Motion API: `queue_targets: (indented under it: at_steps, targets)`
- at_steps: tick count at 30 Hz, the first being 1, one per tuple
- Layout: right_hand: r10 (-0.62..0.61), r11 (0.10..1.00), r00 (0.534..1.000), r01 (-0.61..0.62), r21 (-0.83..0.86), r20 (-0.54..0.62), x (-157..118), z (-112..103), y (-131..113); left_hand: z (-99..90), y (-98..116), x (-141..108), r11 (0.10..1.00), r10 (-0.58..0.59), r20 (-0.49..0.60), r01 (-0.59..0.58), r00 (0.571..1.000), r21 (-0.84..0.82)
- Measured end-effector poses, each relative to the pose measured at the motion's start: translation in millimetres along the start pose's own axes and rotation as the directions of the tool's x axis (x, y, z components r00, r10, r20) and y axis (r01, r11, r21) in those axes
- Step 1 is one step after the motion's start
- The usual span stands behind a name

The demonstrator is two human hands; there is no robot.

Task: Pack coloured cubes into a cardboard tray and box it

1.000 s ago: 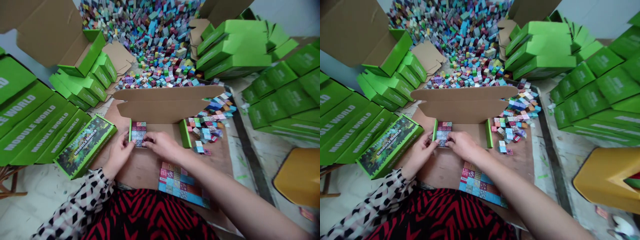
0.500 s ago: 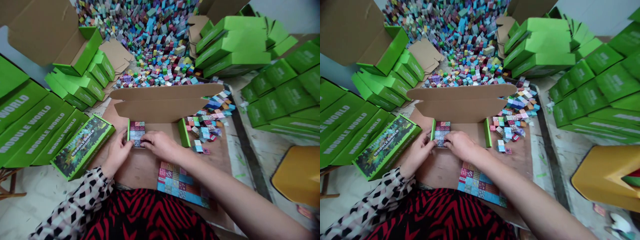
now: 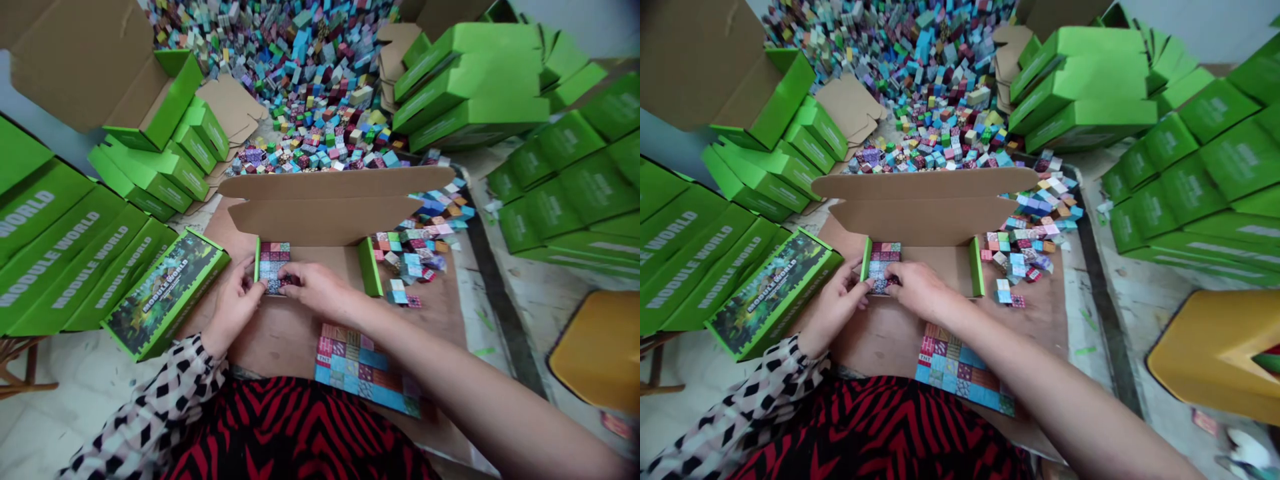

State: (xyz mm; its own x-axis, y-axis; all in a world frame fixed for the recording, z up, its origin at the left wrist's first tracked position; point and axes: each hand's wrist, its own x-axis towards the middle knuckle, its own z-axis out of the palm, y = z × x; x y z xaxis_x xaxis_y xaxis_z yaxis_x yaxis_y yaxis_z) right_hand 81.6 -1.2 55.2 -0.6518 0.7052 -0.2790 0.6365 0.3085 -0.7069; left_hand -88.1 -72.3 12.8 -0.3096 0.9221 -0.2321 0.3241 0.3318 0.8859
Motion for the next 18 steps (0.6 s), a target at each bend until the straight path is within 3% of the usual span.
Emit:
queue_targets:
  at_steps: [4, 8, 18]
  targets:
    - [-0.032, 0.999, 0.999, 0.033, 0.012, -0.022, 0.0, 1.8, 2.1, 1.1, 0.6, -2.6, 0.996, -0.004, -0.002, 0.004, 1.0, -0.091]
    - [-0.042, 0.994, 0.998, 0.036, 0.099, 0.056, 1.8, -3.0, 4.3, 2.1, 2.2, -3.5, 0.99, -0.028, -0.006, 0.027, 1.0, -0.138]
    - [0.029, 0.997, 1.0, -0.028, 0.076, -0.004, 0.2, 4.4, 7.1, 1.1, 0.7, -0.2, 0.999, -0.03, -0.014, 0.03, 0.999, -0.031]
